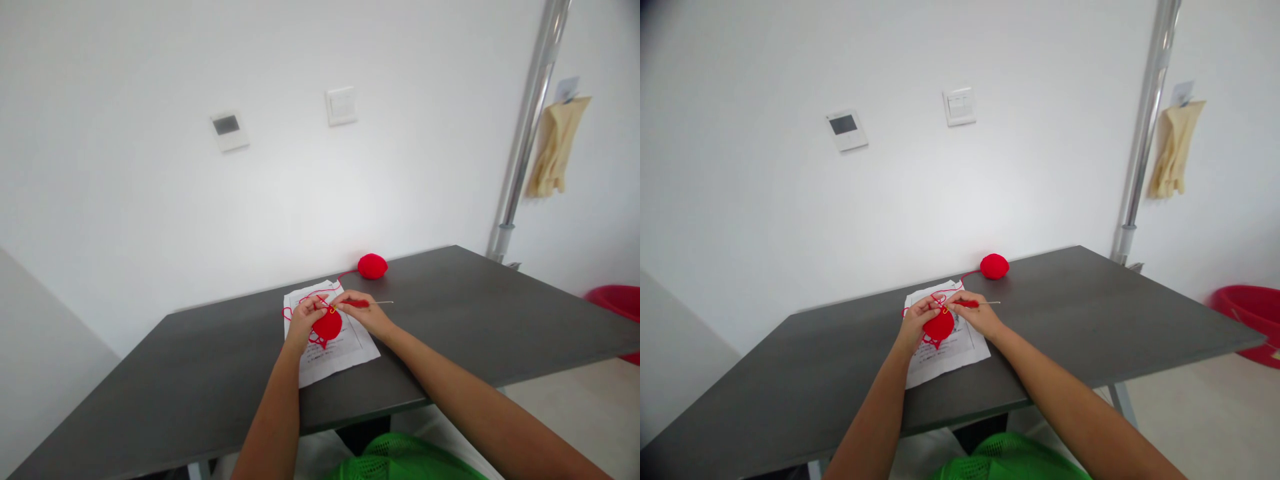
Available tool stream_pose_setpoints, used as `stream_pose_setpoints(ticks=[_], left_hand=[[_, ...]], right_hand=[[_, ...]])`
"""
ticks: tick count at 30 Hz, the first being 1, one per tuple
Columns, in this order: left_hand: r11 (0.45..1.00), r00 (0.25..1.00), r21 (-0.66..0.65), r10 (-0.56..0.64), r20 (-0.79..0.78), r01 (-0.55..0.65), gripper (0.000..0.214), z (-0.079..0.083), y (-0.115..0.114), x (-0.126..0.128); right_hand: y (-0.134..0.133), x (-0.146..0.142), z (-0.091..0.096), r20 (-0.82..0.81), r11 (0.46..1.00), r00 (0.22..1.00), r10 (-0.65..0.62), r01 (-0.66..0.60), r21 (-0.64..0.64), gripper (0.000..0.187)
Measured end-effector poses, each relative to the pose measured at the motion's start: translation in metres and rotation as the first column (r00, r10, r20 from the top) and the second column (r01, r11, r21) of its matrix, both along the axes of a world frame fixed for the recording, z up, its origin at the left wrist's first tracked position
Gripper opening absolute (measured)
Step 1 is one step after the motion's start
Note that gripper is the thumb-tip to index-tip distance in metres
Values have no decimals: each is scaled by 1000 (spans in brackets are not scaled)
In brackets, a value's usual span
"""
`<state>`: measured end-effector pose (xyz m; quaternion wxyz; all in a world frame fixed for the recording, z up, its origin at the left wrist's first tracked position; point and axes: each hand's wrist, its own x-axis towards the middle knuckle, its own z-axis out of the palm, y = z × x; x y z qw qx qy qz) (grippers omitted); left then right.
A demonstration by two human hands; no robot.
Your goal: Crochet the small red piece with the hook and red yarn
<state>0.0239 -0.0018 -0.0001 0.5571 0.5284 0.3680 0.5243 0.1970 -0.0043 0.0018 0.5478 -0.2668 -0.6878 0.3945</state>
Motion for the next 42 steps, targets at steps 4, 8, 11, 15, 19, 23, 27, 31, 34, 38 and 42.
stream_pose_setpoints(ticks=[4,8,11,15,19,23,27,31,34,38,42], left_hand=[[1000,1000,6,14,17,-14,39,0,0,0],[1000,1000,14,10,15,-10,40,0,-1,-2],[1000,1000,14,12,8,-12,41,1,-1,-2],[999,999,27,26,-18,-25,43,1,-1,-3],[999,998,37,37,-44,-36,41,-2,0,-3],[998,997,43,48,-60,-45,39,-5,2,-3],[996,995,51,73,-70,-69,38,-5,3,-3],[995,993,57,82,-83,-78,39,-3,1,-2],[994,991,74,89,-98,-82,38,-1,0,-2],[990,987,101,108,-115,-97,36,0,0,-3],[989,986,99,119,-116,-108,35,-1,1,-4]], right_hand=[[0,0,1,-68,997,997,26,-31,-75,19],[-1,1,5,-135,984,988,78,-98,-150,20],[-2,3,8,-149,975,982,119,-144,-168,19],[-5,6,11,-113,974,983,146,-163,-160,19],[-3,10,11,-25,981,989,146,-148,-126,20],[2,13,5,77,990,988,131,-126,-60,18],[3,14,2,153,994,983,101,-104,13,17],[2,13,2,187,995,980,65,-77,61,18],[1,12,3,216,993,975,50,-71,91,18],[-1,10,3,260,991,965,38,-69,113,18],[-2,9,4,292,987,956,31,-75,143,17]])
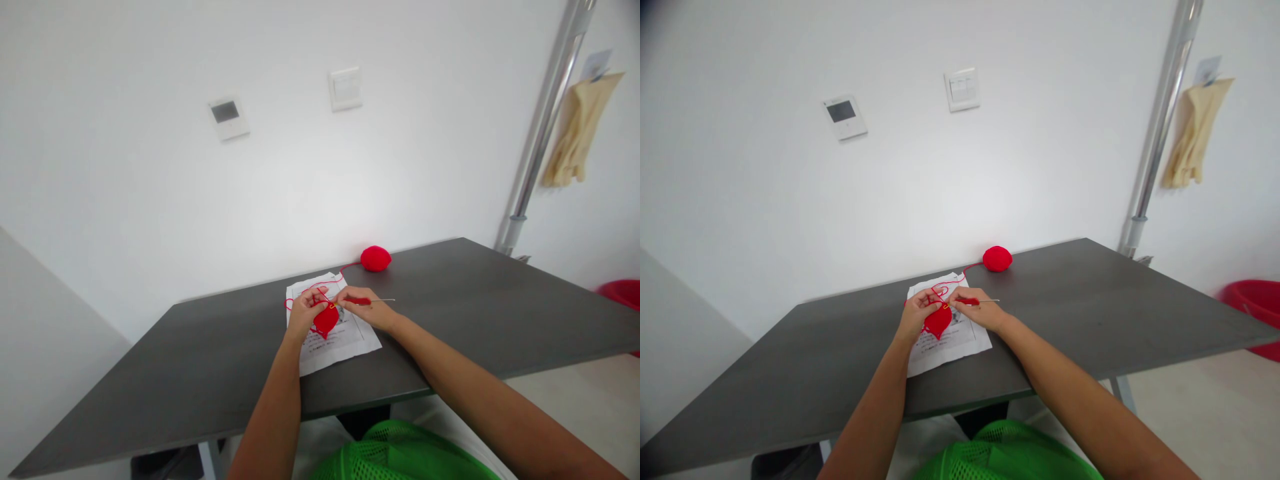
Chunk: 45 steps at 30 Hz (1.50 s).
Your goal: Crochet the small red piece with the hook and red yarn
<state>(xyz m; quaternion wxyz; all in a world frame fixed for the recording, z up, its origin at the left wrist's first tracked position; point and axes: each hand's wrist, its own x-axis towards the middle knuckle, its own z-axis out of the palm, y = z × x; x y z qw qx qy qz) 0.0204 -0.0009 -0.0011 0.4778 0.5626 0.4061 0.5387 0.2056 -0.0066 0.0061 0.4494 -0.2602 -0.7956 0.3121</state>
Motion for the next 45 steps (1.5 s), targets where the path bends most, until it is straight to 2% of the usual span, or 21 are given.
stream_pose_setpoints(ticks=[9,15,23,32,39,45], left_hand=[[1000,999,13,-6,-43,6,32,-2,1,-2],[995,993,67,-68,-95,75,34,-4,2,1],[1000,999,22,0,35,-1,44,-1,4,0],[990,994,-114,-74,86,84,58,-2,3,1],[974,972,-160,-125,200,158,53,-1,2,0],[971,942,-164,-118,314,176,47,0,0,6]], right_hand=[[1,-3,-2,37,999,999,5,-6,37,16],[2,-7,-5,33,985,999,-32,26,169,16],[1,-9,-5,-42,957,998,-40,51,285,11],[1,-6,-7,31,939,999,-30,18,342,16],[-1,-5,-5,108,910,994,-35,-13,415,19],[1,-8,-6,183,851,971,-154,36,524,20]])
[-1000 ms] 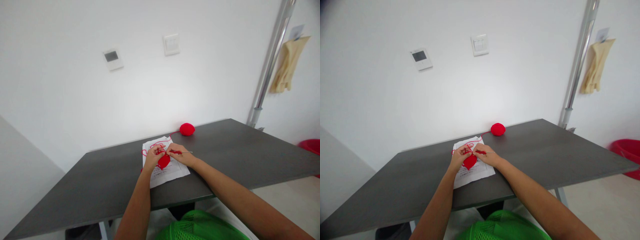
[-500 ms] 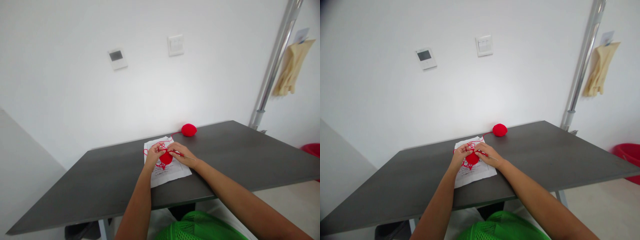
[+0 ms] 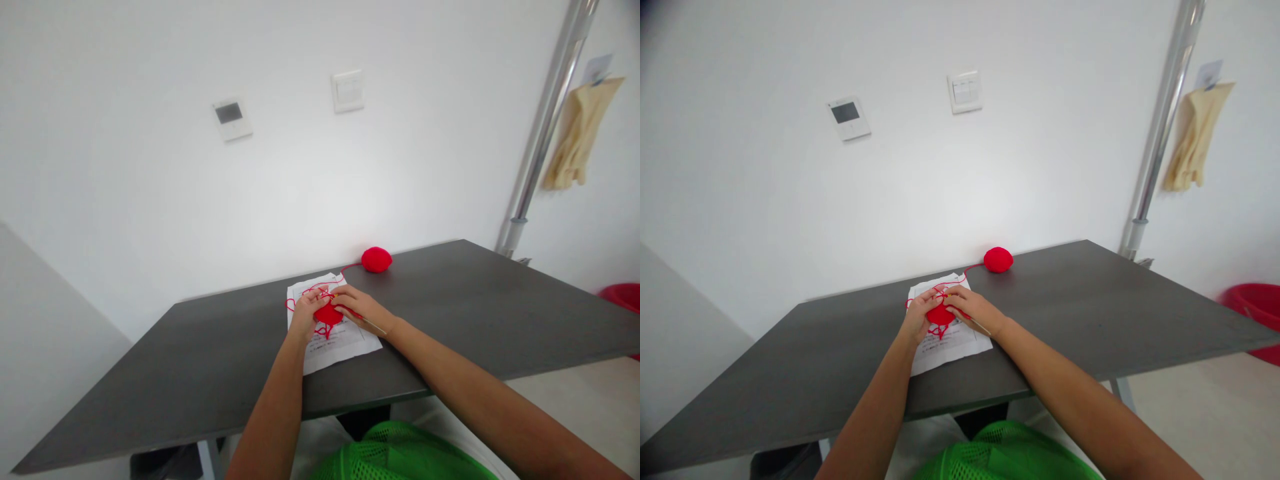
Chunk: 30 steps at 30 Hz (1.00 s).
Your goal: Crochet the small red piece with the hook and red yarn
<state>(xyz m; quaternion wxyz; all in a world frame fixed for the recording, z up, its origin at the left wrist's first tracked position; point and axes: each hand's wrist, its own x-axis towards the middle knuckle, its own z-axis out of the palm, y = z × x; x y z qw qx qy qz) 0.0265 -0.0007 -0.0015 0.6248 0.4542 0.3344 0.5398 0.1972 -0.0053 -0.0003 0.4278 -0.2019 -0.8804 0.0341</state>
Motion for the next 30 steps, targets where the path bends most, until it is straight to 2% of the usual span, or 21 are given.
stream_pose_setpoints(ticks=[6,11,14,19,26,30], left_hand=[[998,997,14,56,57,-56,42,-1,1,4],[983,986,94,160,-52,-155,53,-8,6,2],[971,970,169,194,-145,-169,57,-12,8,0],[959,946,252,196,-257,-130,57,-15,11,-4],[940,888,322,238,-394,-109,52,-15,14,-13],[932,848,338,284,-448,-134,48,-16,16,-18]], right_hand=[[1,-7,-6,81,988,987,-142,137,68,22],[-3,-12,-7,109,970,966,-235,226,88,21],[-4,-15,-8,99,966,962,-253,246,78,19],[-2,-12,-8,26,979,979,-203,203,-23,13],[1,-4,-4,-134,993,989,-66,52,-106,13],[2,-4,-4,-227,966,970,-85,25,-256,13]])
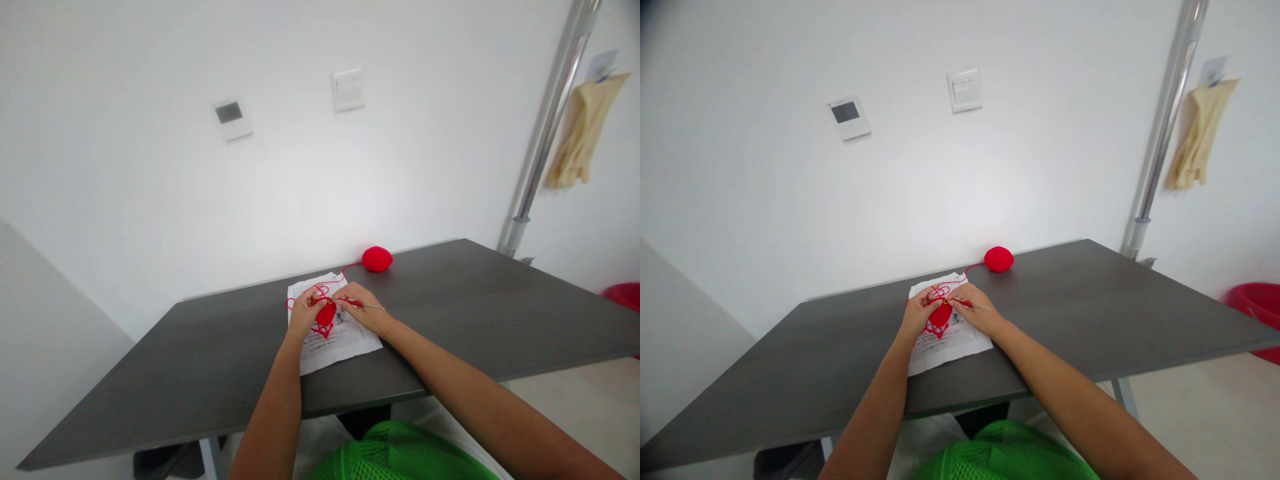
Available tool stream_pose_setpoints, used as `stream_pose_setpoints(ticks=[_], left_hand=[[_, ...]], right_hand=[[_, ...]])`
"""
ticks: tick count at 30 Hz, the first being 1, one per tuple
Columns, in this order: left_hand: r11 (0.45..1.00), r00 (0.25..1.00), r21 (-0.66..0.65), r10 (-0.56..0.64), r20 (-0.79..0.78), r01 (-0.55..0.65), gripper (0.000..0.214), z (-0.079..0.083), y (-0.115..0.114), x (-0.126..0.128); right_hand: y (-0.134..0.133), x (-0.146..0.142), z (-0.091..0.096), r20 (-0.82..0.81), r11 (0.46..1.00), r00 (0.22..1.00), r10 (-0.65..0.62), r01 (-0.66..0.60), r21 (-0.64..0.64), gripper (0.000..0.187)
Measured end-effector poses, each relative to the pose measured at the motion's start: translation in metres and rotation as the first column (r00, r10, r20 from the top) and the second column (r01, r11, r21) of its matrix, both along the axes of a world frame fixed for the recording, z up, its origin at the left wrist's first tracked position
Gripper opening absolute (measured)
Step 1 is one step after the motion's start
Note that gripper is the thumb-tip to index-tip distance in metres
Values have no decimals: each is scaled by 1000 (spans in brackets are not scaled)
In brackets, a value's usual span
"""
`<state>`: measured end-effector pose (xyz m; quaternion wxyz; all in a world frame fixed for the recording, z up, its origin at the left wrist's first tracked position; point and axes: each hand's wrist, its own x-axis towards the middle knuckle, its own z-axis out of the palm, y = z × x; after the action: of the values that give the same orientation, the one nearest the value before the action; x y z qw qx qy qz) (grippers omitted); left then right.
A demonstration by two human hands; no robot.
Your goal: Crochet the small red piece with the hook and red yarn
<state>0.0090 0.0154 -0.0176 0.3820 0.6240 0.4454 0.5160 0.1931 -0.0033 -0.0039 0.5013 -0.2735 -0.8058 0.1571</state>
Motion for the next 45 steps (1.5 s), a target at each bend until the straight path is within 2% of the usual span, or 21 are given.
stream_pose_setpoints(ticks=[3,7,10,16,22,24,28,30,32,35,37,41,45], left_hand=[[1000,999,4,1,-42,-1,46,-2,1,-1],[1000,998,23,14,-57,-13,42,-2,0,1],[999,998,9,36,-44,-35,41,-2,-1,2],[997,997,46,57,-42,-55,39,2,-4,5],[999,999,8,53,9,-53,37,5,-6,8],[999,999,10,53,4,-53,37,4,-5,7],[1000,1000,13,19,-7,-19,36,2,-3,4],[1000,1000,1,4,-16,-4,35,2,-2,2],[1000,1000,-22,-5,-15,5,34,2,-2,0],[998,1000,-53,-23,8,23,32,3,-2,-3],[997,999,-69,-41,20,42,32,3,-2,-4],[993,997,-83,-77,29,79,29,4,-2,-5],[991,994,-85,-101,30,103,25,5,-2,-4]], right_hand=[[2,0,-1,-61,982,998,-23,11,-186,14],[5,0,-2,-149,930,989,26,-78,-358,17],[5,-1,-3,-191,912,981,42,-116,-393,18],[3,-3,-4,-173,920,985,18,-84,-383,17],[2,-3,-3,-200,907,980,2,-86,-413,14],[4,-4,-3,-267,881,964,-1,-126,-457,17],[7,-6,-2,-416,763,909,-19,-256,-594,22],[8,-6,-2,-440,733,898,-10,-292,-614,24],[7,-3,-1,-398,766,917,26,-274,-581,23],[7,2,0,-240,862,966,93,-199,-467,21],[7,6,1,-157,893,980,123,-178,-414,20],[8,9,3,-178,879,973,147,-211,-427,19],[10,10,4,-288,811,946,145,-281,-513,19]])
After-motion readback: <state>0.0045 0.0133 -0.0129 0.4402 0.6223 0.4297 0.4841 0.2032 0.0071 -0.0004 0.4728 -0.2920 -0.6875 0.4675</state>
